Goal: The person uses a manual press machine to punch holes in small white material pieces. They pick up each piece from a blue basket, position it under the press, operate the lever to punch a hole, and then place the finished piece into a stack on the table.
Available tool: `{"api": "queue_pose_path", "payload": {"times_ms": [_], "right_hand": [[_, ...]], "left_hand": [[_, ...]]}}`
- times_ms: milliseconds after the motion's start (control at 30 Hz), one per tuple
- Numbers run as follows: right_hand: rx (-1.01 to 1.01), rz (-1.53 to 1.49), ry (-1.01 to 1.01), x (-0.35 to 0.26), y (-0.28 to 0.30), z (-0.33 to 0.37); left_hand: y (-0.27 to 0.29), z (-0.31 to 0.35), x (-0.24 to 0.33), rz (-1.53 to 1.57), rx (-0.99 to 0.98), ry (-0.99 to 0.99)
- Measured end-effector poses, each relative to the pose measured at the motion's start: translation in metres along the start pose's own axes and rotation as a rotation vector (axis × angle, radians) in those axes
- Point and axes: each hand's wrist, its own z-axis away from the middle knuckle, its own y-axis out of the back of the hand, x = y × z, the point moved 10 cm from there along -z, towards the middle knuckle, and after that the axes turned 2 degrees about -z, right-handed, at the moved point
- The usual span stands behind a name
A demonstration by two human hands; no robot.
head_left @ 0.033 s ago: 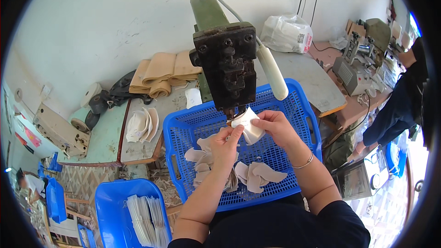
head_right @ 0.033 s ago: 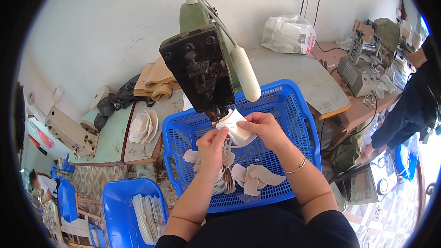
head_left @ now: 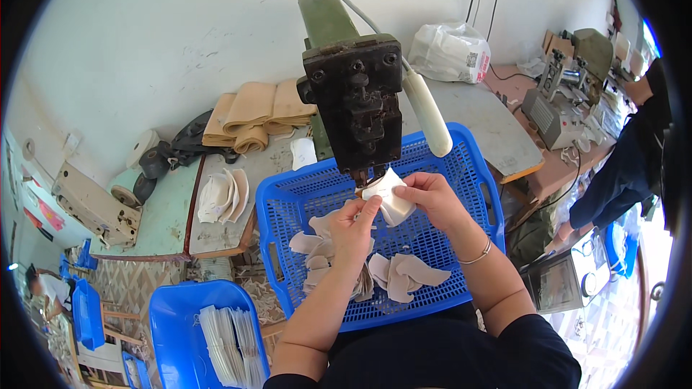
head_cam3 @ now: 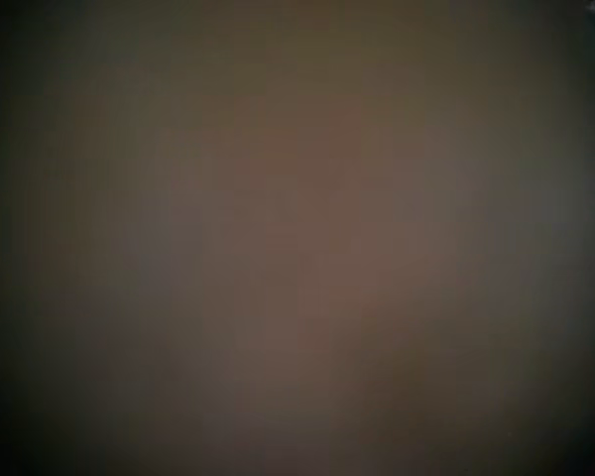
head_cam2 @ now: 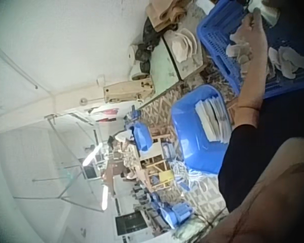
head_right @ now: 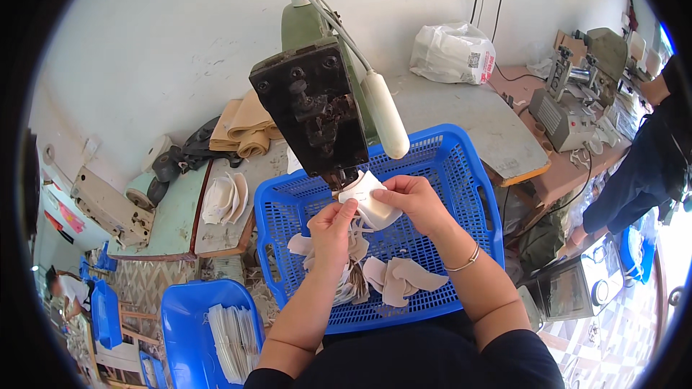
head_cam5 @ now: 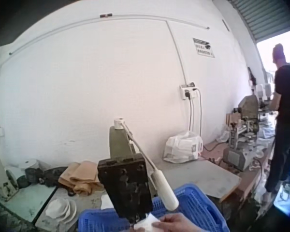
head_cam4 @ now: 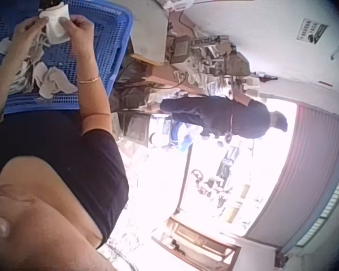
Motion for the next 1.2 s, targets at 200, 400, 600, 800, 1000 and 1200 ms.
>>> {"api": "queue_pose_path", "payload": {"times_ms": [200, 400, 600, 800, 1000, 1200], "right_hand": [[-0.018, 0.066, 0.033, -0.002, -0.016, 0.002], [-0.033, 0.090, 0.046, 0.008, -0.031, 0.005], [-0.033, 0.104, 0.037, 0.013, -0.045, 0.007], [-0.072, 0.118, -0.040, 0.027, -0.059, 0.009], [-0.011, -0.125, -0.187, 0.078, -0.050, 0.011], [-0.015, -0.118, -0.220, 0.094, -0.046, 0.018]], "left_hand": [[0.013, 0.002, -0.002, 0.109, 0.009, 0.058], [0.030, -0.001, -0.004, 0.189, 0.026, 0.052], [0.041, 0.002, -0.005, 0.282, 0.029, 0.096], [0.048, 0.014, -0.023, 0.480, -0.035, 0.102], [0.042, 0.060, -0.066, 0.442, -0.107, 0.260], [0.051, 0.065, -0.080, 0.376, -0.060, 0.237]]}}
